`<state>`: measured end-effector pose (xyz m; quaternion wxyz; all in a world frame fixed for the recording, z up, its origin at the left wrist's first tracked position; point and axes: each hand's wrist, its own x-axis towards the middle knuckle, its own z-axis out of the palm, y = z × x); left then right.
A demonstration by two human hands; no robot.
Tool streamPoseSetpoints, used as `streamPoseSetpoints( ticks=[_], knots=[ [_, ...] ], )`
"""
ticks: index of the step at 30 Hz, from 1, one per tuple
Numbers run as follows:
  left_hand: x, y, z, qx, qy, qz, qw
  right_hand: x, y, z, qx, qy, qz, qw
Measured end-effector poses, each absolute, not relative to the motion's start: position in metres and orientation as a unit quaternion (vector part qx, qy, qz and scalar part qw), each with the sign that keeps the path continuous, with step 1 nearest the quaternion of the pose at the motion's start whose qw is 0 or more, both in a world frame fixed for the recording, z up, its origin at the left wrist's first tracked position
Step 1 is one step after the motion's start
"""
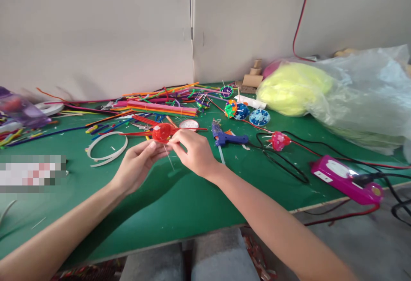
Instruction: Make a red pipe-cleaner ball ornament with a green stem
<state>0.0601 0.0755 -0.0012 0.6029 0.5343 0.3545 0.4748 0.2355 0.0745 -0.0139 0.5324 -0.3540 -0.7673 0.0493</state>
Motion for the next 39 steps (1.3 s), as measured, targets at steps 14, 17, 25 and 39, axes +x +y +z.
streamPoseSetpoints(
  ticks=[14,17,25,39],
  knots=[
    [0.054,0.083,-0.005,0.564,0.393,0.482,0.543,0.237,0.074,-0.014,-0.35,-0.805,0.02,0.479],
    [0.053,0.084,-0.006,0.578,0.397,0.483,0.525,0.238,0.074,-0.012,-0.345,-0.805,0.032,0.481],
    [0.053,0.086,-0.01,0.586,0.4,0.498,0.5,0.238,0.071,-0.01,-0.339,-0.814,0.017,0.471],
    [0.053,0.084,-0.013,0.606,0.403,0.494,0.475,0.235,0.075,-0.015,-0.305,-0.826,0.021,0.473]
  ],
)
